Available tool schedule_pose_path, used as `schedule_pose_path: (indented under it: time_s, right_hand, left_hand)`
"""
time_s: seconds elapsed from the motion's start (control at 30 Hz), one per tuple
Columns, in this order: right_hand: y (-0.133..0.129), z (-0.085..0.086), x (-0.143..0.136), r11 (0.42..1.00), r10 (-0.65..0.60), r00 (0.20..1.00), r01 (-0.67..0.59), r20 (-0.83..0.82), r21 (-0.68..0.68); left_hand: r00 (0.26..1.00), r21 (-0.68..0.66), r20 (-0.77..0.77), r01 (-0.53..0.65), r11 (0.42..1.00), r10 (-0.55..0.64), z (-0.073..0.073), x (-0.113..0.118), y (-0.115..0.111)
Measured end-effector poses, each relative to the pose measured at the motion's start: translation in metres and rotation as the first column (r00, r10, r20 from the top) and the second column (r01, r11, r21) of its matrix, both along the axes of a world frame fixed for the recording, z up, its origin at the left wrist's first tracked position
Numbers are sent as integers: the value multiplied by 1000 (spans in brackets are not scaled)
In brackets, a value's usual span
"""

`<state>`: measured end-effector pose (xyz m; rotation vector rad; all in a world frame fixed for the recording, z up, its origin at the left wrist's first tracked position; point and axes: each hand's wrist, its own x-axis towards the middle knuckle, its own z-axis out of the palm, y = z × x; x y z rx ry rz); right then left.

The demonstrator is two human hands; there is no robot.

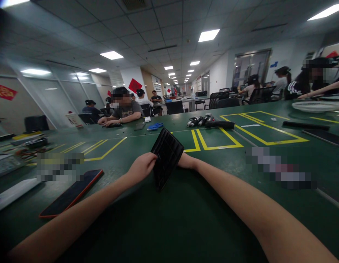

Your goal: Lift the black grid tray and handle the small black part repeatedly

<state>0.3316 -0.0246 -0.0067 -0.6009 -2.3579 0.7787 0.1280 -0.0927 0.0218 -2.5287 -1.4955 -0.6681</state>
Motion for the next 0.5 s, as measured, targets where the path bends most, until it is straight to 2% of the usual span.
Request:
schedule_pose_path:
  time_s: [0.07,0.13,0.4,0.5]
  right_hand:
    - [2,-1,0,1000,15,1000,-14,-15,6]
    - [3,-3,0,1000,21,1000,-21,-17,11]
    - [0,0,0,1000,-5,1000,5,6,6]
    - [-1,2,0,1000,-14,1000,14,7,-15]
  left_hand:
    - [990,42,-137,34,999,-28,2,0,-2]
    - [987,45,-155,40,998,-33,2,-1,-2]
    - [997,-50,-28,66,997,-67,2,-3,2]
    - [994,-96,86,71,993,-63,3,-2,0]
